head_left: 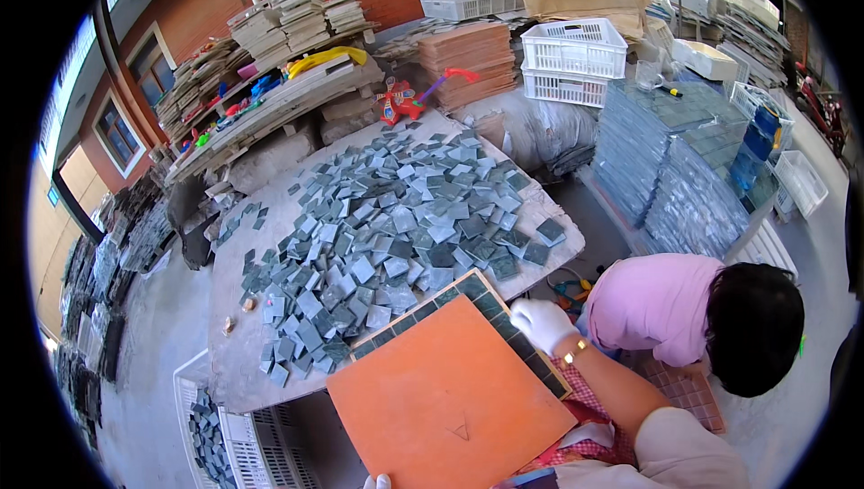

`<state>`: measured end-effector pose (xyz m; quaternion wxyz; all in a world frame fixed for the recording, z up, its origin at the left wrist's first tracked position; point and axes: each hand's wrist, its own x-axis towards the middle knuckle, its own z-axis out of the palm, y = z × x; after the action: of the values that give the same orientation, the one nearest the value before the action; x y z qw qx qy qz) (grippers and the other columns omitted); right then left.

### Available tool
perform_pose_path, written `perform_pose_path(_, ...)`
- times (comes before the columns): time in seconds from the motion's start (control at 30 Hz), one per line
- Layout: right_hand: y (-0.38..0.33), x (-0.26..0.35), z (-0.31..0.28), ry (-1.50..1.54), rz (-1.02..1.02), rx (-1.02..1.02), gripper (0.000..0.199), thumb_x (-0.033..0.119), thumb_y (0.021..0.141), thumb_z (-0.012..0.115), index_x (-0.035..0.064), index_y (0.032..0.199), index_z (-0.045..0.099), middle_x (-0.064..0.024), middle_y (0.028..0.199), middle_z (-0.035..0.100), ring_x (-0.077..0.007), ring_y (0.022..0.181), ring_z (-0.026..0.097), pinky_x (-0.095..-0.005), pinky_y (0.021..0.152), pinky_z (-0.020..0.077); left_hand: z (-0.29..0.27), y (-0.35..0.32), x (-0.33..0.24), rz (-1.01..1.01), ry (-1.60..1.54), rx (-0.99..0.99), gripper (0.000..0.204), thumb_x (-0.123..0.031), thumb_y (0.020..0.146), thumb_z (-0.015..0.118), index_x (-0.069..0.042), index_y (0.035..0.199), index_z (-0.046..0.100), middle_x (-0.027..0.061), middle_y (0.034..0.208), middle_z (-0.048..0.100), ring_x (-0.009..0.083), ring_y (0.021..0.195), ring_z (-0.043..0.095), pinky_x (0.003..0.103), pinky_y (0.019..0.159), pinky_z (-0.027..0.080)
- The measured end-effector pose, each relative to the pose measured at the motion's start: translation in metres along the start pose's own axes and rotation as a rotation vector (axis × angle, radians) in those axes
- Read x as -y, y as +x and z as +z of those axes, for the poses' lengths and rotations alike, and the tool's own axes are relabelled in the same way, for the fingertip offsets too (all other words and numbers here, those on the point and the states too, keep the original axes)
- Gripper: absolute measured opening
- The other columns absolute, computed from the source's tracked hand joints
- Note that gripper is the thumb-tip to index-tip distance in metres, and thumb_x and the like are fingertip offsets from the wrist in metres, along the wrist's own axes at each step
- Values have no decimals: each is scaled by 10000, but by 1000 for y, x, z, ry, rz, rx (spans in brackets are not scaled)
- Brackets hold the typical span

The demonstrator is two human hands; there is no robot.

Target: The person places small square tiles onto a gridded backing sheet, arranging them in rows. They handle the tiles by hand, picking them from a pile and positioning them on the sheet. The person also flips the sheet over to check the alignment.

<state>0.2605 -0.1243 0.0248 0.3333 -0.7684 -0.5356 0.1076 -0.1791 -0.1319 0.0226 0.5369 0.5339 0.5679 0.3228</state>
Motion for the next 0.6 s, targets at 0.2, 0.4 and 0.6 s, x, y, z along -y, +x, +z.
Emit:
perform_pose_path(0.2, 115, -18, 26, -224, -288, 94, 119, 179, 858, 566, 100, 943, 597, -110, 935, 622, -318, 916, 613, -420, 794, 502, 4, -6, -22, 145, 85, -20, 289, -265, 965, 520, 13, 973, 598, 66, 938, 591, 157, 835, 503, 316, 708, 454)
perform_pose_path(0.4, 136, 3, 25, -560, -370, 330, 127, 133, 820, 597, 80, 932, 629, -111, 993, 617, -307, 952, 615, -410, 810, 512, 2, -12, -7, 26, -6, -134, 322, -254, 975, 504, 57, 993, 587, 109, 902, 587, 225, 831, 516, 357, 737, 460)
perform_pose_path(0.6, 138, 7, 16, -386, -250, 439, 389, 231, 732, 733, 65, 1042, 568, -146, 1092, 546, -333, 1050, 551, -431, 892, 473, 5, -7, 7, 22, 173, -212, 367, -268, 968, 511, 79, 1043, 603, 171, 957, 631, 270, 860, 554, 381, 759, 471)
